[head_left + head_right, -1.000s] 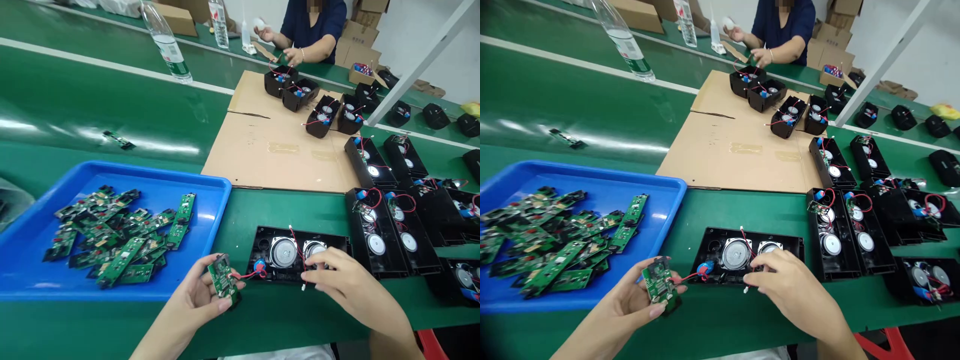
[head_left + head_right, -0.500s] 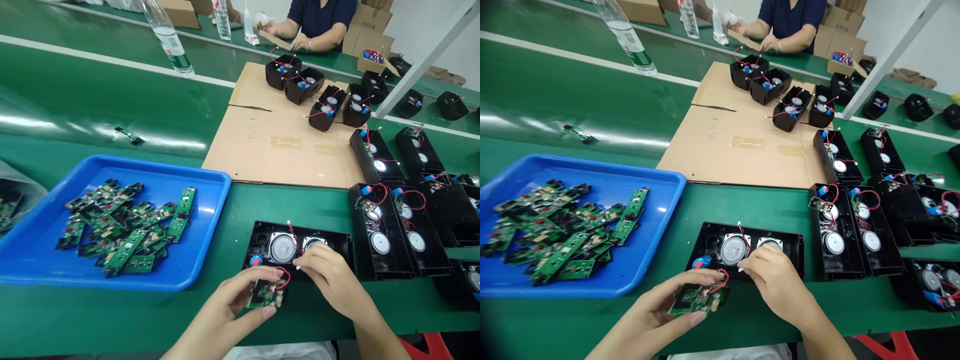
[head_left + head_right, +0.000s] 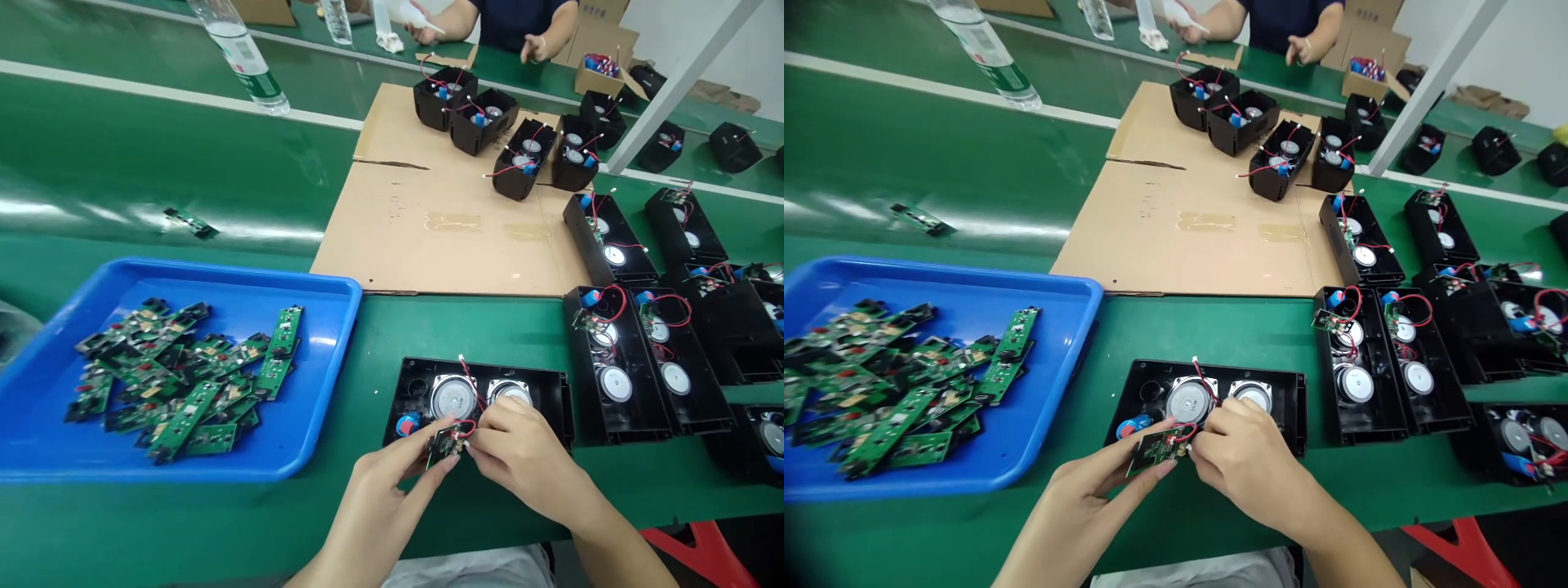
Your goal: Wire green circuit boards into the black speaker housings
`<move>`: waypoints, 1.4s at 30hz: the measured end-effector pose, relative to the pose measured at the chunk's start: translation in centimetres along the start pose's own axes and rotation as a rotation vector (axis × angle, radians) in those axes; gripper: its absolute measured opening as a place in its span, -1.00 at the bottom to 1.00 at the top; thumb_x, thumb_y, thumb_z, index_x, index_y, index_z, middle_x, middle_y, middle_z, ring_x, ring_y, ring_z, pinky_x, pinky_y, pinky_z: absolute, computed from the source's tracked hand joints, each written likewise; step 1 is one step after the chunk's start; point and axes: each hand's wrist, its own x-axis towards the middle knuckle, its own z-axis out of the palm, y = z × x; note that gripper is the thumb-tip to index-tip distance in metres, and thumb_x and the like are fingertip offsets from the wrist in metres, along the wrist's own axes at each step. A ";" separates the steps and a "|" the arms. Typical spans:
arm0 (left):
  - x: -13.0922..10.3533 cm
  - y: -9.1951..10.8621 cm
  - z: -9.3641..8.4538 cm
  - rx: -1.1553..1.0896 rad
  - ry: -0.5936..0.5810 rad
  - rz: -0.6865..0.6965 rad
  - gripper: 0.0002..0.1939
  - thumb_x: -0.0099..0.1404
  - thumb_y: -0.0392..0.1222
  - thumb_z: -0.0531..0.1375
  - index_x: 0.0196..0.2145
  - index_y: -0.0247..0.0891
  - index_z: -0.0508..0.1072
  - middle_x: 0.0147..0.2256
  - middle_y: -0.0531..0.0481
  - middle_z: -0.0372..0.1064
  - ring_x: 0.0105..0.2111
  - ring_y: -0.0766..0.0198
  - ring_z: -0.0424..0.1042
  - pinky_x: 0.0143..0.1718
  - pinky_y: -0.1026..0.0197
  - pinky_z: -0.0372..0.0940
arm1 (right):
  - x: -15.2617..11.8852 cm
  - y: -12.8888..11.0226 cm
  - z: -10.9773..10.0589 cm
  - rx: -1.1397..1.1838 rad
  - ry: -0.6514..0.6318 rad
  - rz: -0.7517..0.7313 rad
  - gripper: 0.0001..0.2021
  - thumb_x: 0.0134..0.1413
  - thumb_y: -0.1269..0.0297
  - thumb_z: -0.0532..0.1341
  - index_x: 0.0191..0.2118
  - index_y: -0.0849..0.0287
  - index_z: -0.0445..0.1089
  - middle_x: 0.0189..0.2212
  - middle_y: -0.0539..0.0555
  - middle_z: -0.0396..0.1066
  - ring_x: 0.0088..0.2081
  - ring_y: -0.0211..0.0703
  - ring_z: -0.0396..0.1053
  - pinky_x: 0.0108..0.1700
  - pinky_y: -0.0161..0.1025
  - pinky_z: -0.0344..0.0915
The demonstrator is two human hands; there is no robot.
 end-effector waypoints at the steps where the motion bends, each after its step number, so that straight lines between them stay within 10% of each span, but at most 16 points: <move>1: 0.1 0.0 0.1 0.023 -0.002 0.014 -0.73 0.15 -0.24 0.21 -0.17 -0.12 0.56 -0.25 0.07 0.58 -0.27 0.11 0.56 -0.27 0.25 0.46 | 0.1 -0.1 -0.1 -0.038 -0.008 -0.015 -0.71 0.25 0.42 0.04 -0.51 0.21 0.30 -0.53 0.00 0.26 -0.46 -0.24 0.10 -0.41 -0.27 0.02; 16: 0.3 0.1 0.4 -0.051 -0.028 0.087 -0.73 0.24 -0.25 0.10 -0.15 -0.17 0.54 -0.23 -0.05 0.56 -0.42 0.23 0.54 -0.36 0.28 0.47 | 0.2 0.1 -0.1 0.138 0.067 0.113 -0.74 0.32 0.23 -0.02 -0.13 0.22 0.36 -0.36 0.08 0.39 -0.34 -0.18 0.30 -0.31 -0.22 0.24; 32: -0.1 -0.5 1.6 -0.267 0.035 0.060 -0.75 0.25 -0.22 0.10 -0.20 -0.20 0.54 -0.17 -0.10 0.49 -0.42 0.25 0.50 -0.49 0.29 0.50 | 0.6 -0.4 -0.2 0.158 0.095 0.126 -0.77 0.30 0.30 0.00 -0.24 0.20 0.38 -0.42 0.07 0.37 -0.39 -0.18 0.29 -0.36 -0.22 0.25; 42: 0.0 0.2 0.1 -0.013 0.045 0.094 -0.89 0.16 -0.23 0.17 -0.36 -0.16 0.51 -0.35 -0.01 0.50 -0.41 0.25 0.48 -0.50 0.38 0.41 | 2.5 0.3 -0.2 0.190 0.103 0.515 -0.86 0.15 0.35 0.10 -0.16 0.17 0.29 -0.33 0.07 0.44 -0.45 -0.22 0.35 -0.35 -0.26 0.31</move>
